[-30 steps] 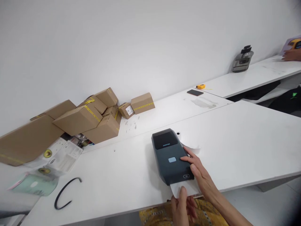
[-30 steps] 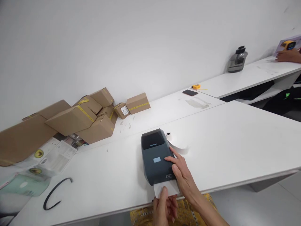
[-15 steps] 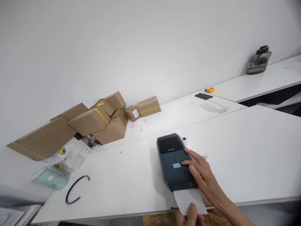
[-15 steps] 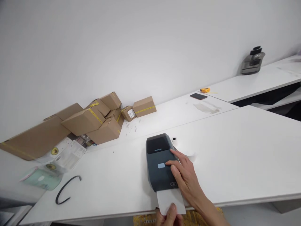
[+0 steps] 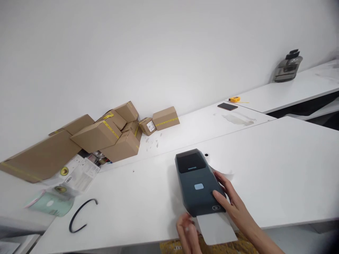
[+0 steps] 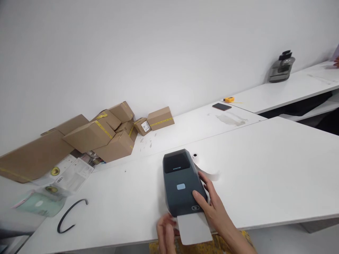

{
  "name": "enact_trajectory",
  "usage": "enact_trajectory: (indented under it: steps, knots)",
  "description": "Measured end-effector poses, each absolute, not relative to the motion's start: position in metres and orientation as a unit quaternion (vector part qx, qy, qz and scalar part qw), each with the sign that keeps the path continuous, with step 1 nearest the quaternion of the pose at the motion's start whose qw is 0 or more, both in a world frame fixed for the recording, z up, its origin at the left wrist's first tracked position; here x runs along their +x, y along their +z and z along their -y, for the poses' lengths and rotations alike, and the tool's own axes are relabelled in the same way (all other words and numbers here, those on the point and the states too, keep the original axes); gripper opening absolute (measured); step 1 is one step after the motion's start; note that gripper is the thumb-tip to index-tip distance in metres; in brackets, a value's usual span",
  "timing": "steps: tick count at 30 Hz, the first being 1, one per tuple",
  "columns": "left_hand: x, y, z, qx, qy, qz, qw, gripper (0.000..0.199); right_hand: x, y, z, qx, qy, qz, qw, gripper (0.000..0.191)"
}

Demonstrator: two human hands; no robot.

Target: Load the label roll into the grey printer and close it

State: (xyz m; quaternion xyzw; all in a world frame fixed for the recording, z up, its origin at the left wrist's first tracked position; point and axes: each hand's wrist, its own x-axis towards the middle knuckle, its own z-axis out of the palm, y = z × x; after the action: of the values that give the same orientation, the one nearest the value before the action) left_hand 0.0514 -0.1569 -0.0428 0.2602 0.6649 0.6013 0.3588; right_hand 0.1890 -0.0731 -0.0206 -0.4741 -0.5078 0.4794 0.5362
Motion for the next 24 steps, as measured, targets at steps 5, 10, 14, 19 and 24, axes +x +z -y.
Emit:
enact_trajectory:
  steps: [5, 10, 14, 19, 24]
  knots:
    - [0.043, -0.016, 0.117, 0.253, 0.641, -0.615, 0.384, 0.086, 0.189, -0.031, 0.069, -0.476, 0.532, 0.465, 0.523, 0.072]
    - [0.045, -0.024, 0.107, 0.249, 0.622, -0.607, 0.427, 0.091, 0.191, -0.034, 0.069, -0.480, 0.516, 0.490, 0.513, 0.069]
    - [0.043, -0.025, 0.107, 0.272, 0.635, -0.602, 0.400, 0.090, 0.189, -0.036, 0.071, -0.488, 0.493, 0.494, 0.523, 0.068]
    - [0.037, -0.016, 0.105, 0.296, 0.622, -0.587, 0.425, 0.087, 0.186, -0.035, 0.074, -0.492, 0.470, 0.510, 0.526, 0.061]
    - [0.040, -0.023, 0.134, 0.239, 0.617, -0.634, 0.399, 0.084, 0.193, -0.015, 0.076, -0.477, 0.378, 0.595, 0.525, 0.055]
